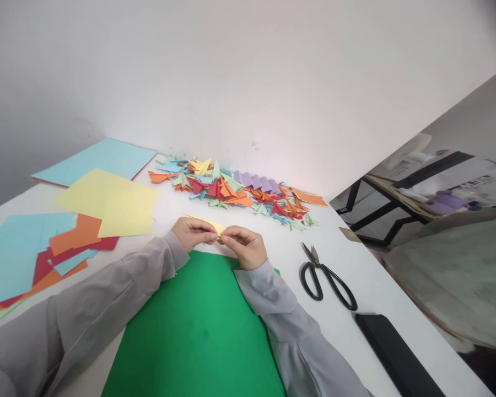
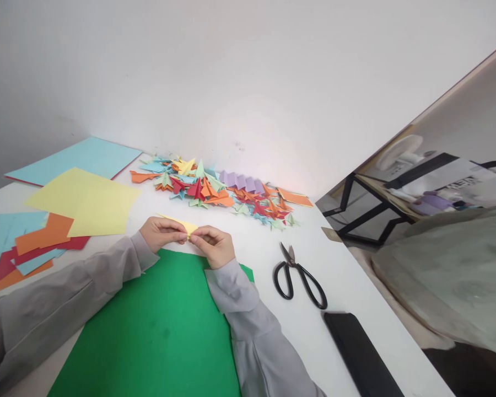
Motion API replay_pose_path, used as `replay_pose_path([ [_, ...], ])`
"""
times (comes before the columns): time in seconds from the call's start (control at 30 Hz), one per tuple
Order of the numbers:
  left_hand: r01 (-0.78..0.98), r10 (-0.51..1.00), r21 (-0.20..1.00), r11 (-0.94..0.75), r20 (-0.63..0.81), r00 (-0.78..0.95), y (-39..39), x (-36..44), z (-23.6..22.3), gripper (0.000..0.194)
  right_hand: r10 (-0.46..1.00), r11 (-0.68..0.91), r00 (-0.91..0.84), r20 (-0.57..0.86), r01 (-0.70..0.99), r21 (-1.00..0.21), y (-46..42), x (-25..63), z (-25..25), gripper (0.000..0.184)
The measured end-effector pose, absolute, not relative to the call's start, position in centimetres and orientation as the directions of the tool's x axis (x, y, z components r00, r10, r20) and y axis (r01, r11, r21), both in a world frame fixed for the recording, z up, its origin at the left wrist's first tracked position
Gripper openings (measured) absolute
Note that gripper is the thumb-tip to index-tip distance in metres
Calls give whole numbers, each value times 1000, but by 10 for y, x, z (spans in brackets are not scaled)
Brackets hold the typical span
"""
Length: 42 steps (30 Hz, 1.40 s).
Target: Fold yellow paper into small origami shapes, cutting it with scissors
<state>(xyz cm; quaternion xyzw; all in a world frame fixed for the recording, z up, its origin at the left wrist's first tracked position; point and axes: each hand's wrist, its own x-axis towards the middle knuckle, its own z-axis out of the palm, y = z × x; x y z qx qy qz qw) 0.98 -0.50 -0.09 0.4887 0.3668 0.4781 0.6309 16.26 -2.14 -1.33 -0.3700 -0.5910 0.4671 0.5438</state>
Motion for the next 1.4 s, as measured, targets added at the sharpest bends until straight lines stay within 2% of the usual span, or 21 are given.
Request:
replay_pose_path([
  [0.2,-230,965,972,56,7,262,-6,10,-2,20,945,302,-128,301,-19,-953,-25,159,-6,7],
  [0.53,-131,970,991,31,2,244,-8,10,0,14,995,60,-72,65,-65,-996,-25,155,-13,19],
  [0.87,-138,973,988,74,-41,227,-10,11,2,15,996,90,3,91,-125,-988,-25,152,-15,23],
  [1.23,-190,957,980,60,-2,292,-7,9,-2,25,995,100,31,97,-119,-988,-22,152,-18,29],
  [1.4,-211,953,972,102,-35,301,-6,9,-3,27,996,85,16,84,-153,-985,-23,152,-16,30],
])
